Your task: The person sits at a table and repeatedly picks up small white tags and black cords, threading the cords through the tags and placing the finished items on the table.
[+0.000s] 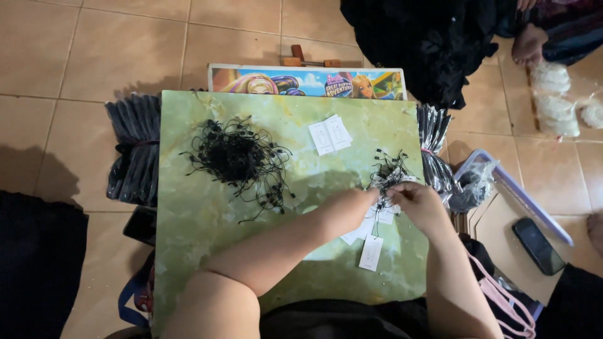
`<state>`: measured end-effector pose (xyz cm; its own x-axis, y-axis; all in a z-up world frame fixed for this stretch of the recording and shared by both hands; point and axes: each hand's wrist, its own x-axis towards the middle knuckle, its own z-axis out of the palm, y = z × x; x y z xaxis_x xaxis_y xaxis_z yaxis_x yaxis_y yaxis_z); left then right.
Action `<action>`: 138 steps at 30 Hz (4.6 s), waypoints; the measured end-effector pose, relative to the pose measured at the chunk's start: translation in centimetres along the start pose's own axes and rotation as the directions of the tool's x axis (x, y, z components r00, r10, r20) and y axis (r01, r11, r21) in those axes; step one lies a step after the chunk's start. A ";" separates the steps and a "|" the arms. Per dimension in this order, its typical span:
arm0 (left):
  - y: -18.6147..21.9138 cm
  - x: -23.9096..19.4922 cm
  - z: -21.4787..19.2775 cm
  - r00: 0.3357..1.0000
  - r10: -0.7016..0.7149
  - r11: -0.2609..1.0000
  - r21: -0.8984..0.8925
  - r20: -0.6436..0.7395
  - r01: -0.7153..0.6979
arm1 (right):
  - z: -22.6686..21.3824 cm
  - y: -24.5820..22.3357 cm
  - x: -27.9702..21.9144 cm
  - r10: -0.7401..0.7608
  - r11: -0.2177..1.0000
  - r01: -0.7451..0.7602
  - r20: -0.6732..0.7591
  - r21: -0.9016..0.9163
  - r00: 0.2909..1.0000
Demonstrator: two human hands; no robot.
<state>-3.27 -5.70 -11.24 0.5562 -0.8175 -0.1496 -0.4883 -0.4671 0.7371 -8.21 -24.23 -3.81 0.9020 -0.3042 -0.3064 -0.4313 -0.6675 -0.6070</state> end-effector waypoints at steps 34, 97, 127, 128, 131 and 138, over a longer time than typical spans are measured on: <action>-0.6 -7.9 -17.1 0.917 -0.033 0.981 0.161 -0.398 0.105 | 4.4 -14.4 2.1 -0.392 0.896 0.415 -0.162 0.156 0.906; 1.3 -3.7 -14.2 0.916 0.069 0.622 -0.701 -0.394 -0.349 | -4.5 -8.5 2.5 -0.441 0.882 0.472 -0.366 -0.004 0.820; 0.3 -3.3 -13.2 0.962 -0.111 0.396 -0.899 -0.251 -0.189 | 1.8 -9.8 2.3 -0.374 0.729 0.461 -0.271 0.506 0.887; 0.7 -3.3 -13.0 0.964 -0.098 0.400 -0.897 -0.247 -0.189 | 2.0 -9.3 2.2 -0.391 0.759 0.494 -0.311 0.425 0.867; 1.4 -3.1 -12.4 0.967 -0.086 0.449 -0.876 -0.239 -0.177 | 3.0 -7.9 2.6 -0.432 0.794 0.541 -0.367 0.277 0.824; 1.4 -2.5 -11.3 0.964 -0.035 0.534 -0.820 -0.265 -0.206 | 4.3 -7.8 2.8 -0.506 0.769 0.624 -0.464 0.140 0.727</action>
<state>2.27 -0.45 -2.41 0.7310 -0.6824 0.0045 0.1765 0.1954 0.9647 -2.39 -16.95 -3.08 0.8832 -0.1989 0.4246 0.2285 -0.6082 -0.7602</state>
